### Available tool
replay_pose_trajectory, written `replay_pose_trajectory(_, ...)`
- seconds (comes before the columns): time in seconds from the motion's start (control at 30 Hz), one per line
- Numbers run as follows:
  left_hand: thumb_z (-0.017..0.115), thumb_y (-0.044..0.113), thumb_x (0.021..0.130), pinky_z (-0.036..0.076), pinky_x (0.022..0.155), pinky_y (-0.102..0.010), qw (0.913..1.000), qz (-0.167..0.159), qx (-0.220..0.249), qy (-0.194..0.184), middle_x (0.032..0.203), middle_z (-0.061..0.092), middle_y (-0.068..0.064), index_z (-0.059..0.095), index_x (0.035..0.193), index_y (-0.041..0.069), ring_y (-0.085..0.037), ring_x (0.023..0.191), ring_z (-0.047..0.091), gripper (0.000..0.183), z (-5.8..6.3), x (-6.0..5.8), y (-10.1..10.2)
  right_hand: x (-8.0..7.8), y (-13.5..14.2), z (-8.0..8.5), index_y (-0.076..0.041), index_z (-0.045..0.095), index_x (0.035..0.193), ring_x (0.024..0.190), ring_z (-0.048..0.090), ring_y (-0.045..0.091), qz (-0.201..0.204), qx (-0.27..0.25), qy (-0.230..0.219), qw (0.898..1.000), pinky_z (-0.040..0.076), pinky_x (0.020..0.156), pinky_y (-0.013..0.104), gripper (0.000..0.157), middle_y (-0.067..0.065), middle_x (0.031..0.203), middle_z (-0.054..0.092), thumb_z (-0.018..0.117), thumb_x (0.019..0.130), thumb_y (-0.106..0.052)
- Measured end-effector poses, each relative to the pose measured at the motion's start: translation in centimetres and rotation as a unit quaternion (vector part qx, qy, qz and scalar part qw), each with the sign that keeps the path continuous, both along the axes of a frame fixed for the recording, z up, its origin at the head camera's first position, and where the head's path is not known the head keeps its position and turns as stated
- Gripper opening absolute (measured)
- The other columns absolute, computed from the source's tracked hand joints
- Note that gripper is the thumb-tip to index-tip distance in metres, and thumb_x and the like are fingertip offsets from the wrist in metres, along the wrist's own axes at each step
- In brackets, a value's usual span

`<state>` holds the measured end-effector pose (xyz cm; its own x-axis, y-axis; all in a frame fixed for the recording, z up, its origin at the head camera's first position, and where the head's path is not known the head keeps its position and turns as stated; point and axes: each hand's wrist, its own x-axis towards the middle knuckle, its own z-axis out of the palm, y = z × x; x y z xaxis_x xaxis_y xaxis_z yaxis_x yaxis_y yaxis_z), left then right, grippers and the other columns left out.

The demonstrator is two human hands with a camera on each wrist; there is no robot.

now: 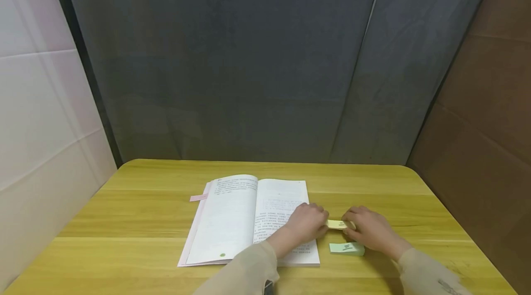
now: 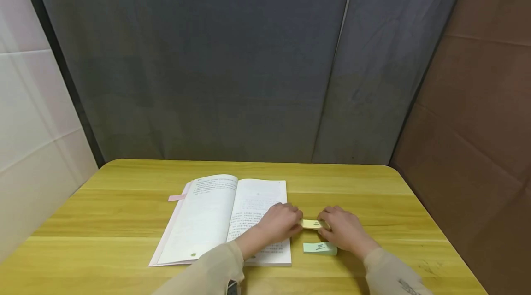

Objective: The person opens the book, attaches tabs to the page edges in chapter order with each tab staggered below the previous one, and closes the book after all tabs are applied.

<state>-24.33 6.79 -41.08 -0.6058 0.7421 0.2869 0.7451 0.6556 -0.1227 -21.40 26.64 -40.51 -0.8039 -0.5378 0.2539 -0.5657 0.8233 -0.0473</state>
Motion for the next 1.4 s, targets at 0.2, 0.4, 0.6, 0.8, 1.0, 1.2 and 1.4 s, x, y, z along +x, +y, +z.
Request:
replay_pose_trajectory(0.2, 0.062, 0.033, 0.079, 0.034, 0.052, -0.017, 0.9981, -0.024, 0.053, 0.016, 0.07, 0.055, 0.01, 0.061, 0.075, 0.018, -0.005, 0.061, 0.046, 0.015, 1.0, 0.6, -1.7, 0.8, -0.7, 1.5, -0.013, 0.062, 0.096, 0.085, 0.054, 0.017, 0.015, -0.014, 0.019, 1.0, 0.046, 0.056, 0.029, 0.022, -0.001, 0.096, 0.057, 0.066, 0.077, -0.024)
replay_pose_trajectory(0.4, 0.064, 0.03, 0.076, 0.033, 0.051, -0.015, 0.9936, -0.042, 0.099, 0.034, 0.073, 0.058, 0.01, 0.064, 0.08, 0.017, -0.003, 0.06, 0.046, 0.014, 2.1, 1.5, -3.7, 1.6, -1.7, 2.9, -0.011, 0.063, 0.1, 0.09, 0.054, 0.018, 0.035, -0.029, 0.042, 0.998, 0.048, 0.06, 0.033, 0.028, 0.002, 0.101, 0.057, 0.067, 0.076, -0.025)
replay_pose_trajectory(0.6, 0.063, 0.03, 0.075, 0.033, 0.051, -0.015, 0.9907, -0.048, 0.121, 0.041, 0.071, 0.057, 0.01, 0.066, 0.082, 0.016, -0.002, 0.059, 0.043, 0.016, 3.0, 2.4, -5.8, 2.3, -2.8, 3.9, -0.011, 0.064, 0.099, 0.091, 0.054, 0.017, 0.059, -0.044, 0.076, 0.994, 0.048, 0.063, 0.033, 0.031, 0.002, 0.102, 0.058, 0.068, 0.074, -0.028)
replay_pose_trajectory(0.8, 0.063, 0.03, 0.074, 0.033, 0.051, -0.017, 0.9877, -0.045, 0.142, 0.046, 0.071, 0.057, 0.009, 0.066, 0.082, 0.015, -0.004, 0.059, 0.043, 0.017, 3.5, 3.3, -7.7, 2.7, -3.9, 4.6, -0.012, 0.063, 0.098, 0.09, 0.054, 0.015, 0.085, -0.059, 0.091, 0.99, 0.049, 0.065, 0.032, 0.03, 0.001, 0.101, 0.058, 0.069, 0.073, -0.028)
replay_pose_trajectory(1.0, 0.063, 0.029, 0.072, 0.033, 0.051, -0.018, 0.9847, -0.05, 0.156, 0.059, 0.071, 0.057, 0.008, 0.065, 0.08, 0.015, -0.005, 0.059, 0.045, 0.015, 3.6, 4.2, -9.4, 3.1, -4.9, 4.8, -0.013, 0.064, 0.096, 0.089, 0.054, 0.013, 0.103, -0.068, 0.097, 0.988, 0.049, 0.064, 0.031, 0.029, -0.003, 0.1, 0.057, 0.068, 0.074, -0.031)
replay_pose_trajectory(1.2, 0.063, 0.029, 0.071, 0.033, 0.053, -0.018, 0.9842, -0.049, 0.157, 0.066, 0.072, 0.057, 0.009, 0.064, 0.079, 0.015, -0.006, 0.061, 0.046, 0.016, 3.6, 4.9, -10.6, 3.4, -6.0, 4.8, -0.014, 0.064, 0.098, 0.088, 0.054, 0.012, 0.121, -0.078, 0.102, 0.984, 0.048, 0.066, 0.031, 0.03, -0.003, 0.1, 0.057, 0.068, 0.074, -0.032)
replay_pose_trajectory(1.4, 0.063, 0.029, 0.07, 0.035, 0.053, -0.019, 0.9834, -0.057, 0.157, 0.071, 0.071, 0.056, 0.008, 0.064, 0.078, 0.015, -0.006, 0.06, 0.046, 0.017, 3.6, 5.4, -11.2, 3.7, -7.0, 4.8, -0.014, 0.064, 0.092, 0.085, 0.054, 0.01, 0.143, -0.103, 0.119, 0.977, 0.048, 0.064, 0.029, 0.024, -0.006, 0.097, 0.057, 0.064, 0.078, -0.033)
